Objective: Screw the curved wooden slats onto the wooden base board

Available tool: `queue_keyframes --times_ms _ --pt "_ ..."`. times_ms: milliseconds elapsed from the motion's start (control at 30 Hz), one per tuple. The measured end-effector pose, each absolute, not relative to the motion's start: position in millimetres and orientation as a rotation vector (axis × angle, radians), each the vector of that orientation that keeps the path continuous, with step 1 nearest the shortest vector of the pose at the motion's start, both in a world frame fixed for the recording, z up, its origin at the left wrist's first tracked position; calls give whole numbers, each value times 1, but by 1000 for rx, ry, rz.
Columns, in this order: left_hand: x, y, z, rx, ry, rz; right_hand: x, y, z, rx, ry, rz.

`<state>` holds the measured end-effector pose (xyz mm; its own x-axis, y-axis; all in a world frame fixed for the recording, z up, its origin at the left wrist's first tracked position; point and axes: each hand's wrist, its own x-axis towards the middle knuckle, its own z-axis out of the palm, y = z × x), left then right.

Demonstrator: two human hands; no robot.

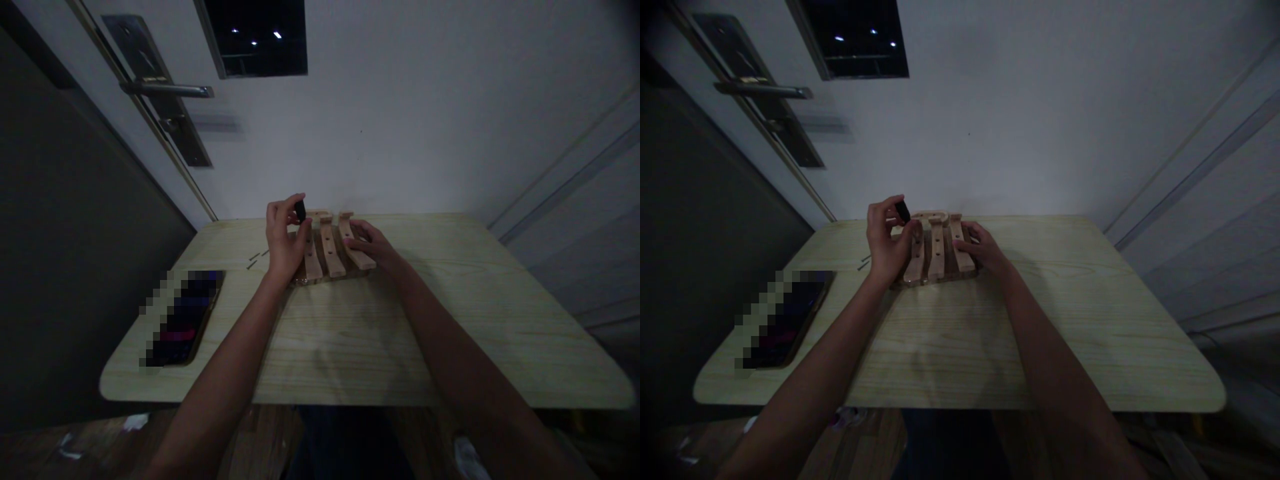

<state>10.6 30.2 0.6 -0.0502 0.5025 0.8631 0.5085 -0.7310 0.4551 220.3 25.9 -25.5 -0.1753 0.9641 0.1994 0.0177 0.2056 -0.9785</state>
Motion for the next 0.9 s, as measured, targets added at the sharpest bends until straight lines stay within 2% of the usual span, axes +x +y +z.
queue_keyframes --times_ms 333,600,900 --pt "12 25 1 -2355 -1106 -1956 221 27 -27 -980 -1469 1162" --pt "11 28 2 -2156 -1174 -1945 221 26 -26 -993 -1462 1152" --pt "13 26 0 -2260 -1135 -1978 220 25 -24 -973 -1464 1170"
